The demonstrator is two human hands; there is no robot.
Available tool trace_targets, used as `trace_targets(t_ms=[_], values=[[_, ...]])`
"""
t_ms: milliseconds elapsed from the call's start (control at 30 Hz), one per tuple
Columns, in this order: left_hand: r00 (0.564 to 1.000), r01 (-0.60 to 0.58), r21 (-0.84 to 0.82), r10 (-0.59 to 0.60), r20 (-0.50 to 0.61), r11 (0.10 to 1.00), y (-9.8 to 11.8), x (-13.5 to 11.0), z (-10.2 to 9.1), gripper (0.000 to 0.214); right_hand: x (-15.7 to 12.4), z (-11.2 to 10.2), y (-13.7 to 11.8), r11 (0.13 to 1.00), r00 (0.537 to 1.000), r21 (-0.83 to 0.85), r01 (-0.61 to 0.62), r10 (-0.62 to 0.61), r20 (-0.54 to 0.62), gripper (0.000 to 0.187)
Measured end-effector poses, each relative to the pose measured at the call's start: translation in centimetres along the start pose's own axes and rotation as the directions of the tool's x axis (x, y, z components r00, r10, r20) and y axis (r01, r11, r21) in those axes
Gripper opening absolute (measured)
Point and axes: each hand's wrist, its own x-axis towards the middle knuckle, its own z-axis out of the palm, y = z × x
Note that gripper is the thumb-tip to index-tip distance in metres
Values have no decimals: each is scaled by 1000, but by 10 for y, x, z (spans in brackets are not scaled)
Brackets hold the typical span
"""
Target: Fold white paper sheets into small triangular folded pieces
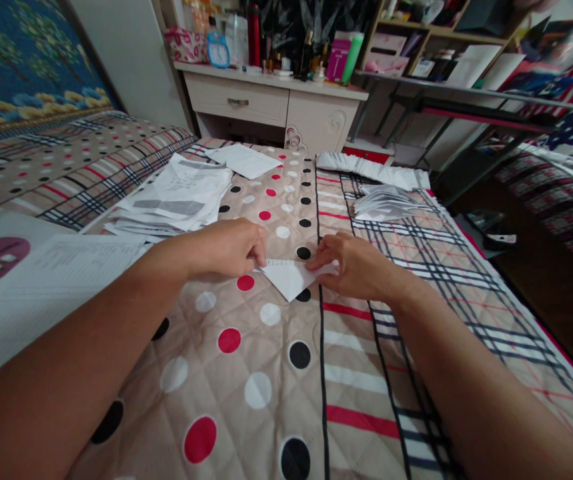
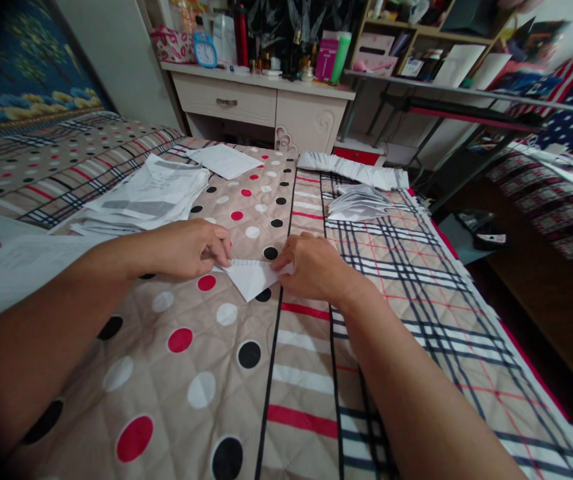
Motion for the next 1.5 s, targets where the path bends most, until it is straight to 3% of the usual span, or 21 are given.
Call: trace_targets(t_ms=[167, 367, 467, 600, 700, 767, 833, 900, 967, 1033, 1133, 1267, 1367, 1500], values=[[998, 59, 141, -60, 3, 988, 12, 1, 0, 10, 5, 7, -3, 993, 993, 46, -113, 114, -39, 9], [991, 98, 148, -82, -111, 984, 8, 9, 12, 15, 7, 10, -6, 952, 952, 6, -305, 305, -22, 24], [983, 112, 91, -97, -155, 990, 2, 10, 16, 27, 6, 9, -2, 945, 945, 17, -327, 327, -13, 16], [991, 105, -77, -110, -70, 991, -10, 10, 17, 24, 6, 14, 6, 911, 939, 249, -329, 343, -13, 18], [993, 107, -259, -117, -23, 960, -19, 10, 16, 18, 8, 18, 9, 783, 920, 553, -285, 386, -71, 24], [982, 135, -440, -178, -59, 888, -23, 11, 17, 18, 9, 19, 9, 684, 901, 689, -241, 421, -103, 28], [940, 151, -627, -307, -149, 764, -23, 13, 18, 23, 10, 19, 7, 605, 893, 764, -225, 442, -87, 28], [850, 82, -791, -457, -262, 606, -21, 16, 20, 33, 10, 20, 4, 530, 902, 806, -261, 431, 9, 25], [744, -61, -892, -575, -340, 448, -18, 20, 22, 42, 10, 22, 0, 487, 915, 813, -318, 382, 130, 21], [691, -165, -932, -637, -342, 322, -15, 23, 25, 47, 10, 24, -7, 494, 924, 798, -345, 327, 198, 16], [721, -197, -956, -629, -291, 217, -9, 26, 31, 46, 8, 29, -16, 518, 937, 788, -332, 279, 212, 18], [787, -167, -967, -564, -248, 193, 3, 27, 38, 42, 8, 33, -20, 555, 959, 789, -263, 241, 150, 27], [796, -135, -976, -569, -208, 169, 11, 28, 42, 42, 8, 33, -19, 570, 972, 798, -196, 220, 82, 35], [800, -146, -978, -564, -205, 147, 16, 29, 44, 40, 9, 34, -19, 503, 971, 845, -184, 225, 78, 41]])
